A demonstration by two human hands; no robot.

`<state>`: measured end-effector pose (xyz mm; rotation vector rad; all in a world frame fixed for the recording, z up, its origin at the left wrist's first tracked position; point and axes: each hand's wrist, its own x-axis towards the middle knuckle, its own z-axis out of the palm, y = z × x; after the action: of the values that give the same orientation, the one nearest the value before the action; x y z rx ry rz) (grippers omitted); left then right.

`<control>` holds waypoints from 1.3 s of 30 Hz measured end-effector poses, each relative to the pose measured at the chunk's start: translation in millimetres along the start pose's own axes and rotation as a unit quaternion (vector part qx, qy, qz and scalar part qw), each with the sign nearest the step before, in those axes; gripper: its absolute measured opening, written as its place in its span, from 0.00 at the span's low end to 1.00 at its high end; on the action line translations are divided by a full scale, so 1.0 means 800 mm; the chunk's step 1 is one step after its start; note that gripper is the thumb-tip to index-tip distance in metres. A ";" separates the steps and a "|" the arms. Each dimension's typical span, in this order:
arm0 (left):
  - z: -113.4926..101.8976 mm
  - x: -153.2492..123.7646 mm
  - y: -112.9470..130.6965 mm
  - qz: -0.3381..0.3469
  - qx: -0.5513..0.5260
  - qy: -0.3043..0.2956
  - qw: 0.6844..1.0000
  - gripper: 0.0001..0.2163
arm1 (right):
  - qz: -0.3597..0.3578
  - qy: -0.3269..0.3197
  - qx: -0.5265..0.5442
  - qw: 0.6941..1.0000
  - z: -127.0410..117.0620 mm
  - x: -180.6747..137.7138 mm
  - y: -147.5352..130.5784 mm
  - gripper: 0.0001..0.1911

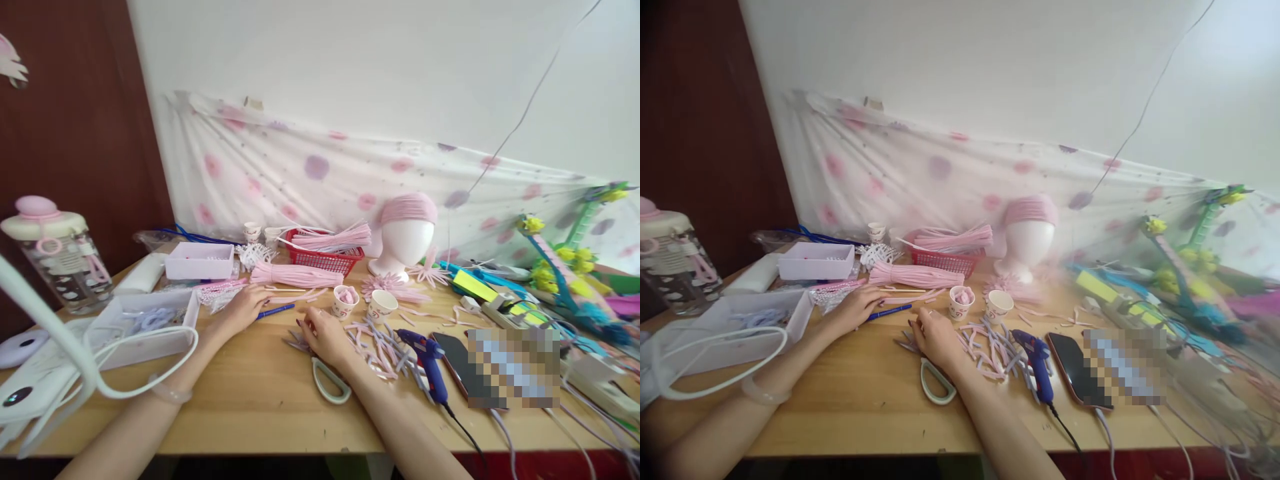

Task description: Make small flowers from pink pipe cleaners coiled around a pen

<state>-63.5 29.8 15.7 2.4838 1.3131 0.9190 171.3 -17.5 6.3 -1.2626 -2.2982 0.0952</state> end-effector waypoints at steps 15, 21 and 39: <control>-0.001 -0.004 0.001 0.014 -0.027 0.077 0.997 0.14 | 0.072 0.058 -0.021 0.995 0.018 0.015 0.014 0.10; -0.006 0.000 -0.025 -0.017 -0.043 0.025 0.999 0.11 | 0.054 0.088 -0.018 0.995 0.022 0.014 0.020 0.10; -0.005 -0.002 -0.043 -0.016 -0.014 0.042 0.999 0.08 | -0.077 0.126 -0.009 0.989 0.022 0.015 0.020 0.08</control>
<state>-89.9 48.9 3.1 2.4202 1.3513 1.0382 170.2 4.9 -9.1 -1.0371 -2.1698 -0.1326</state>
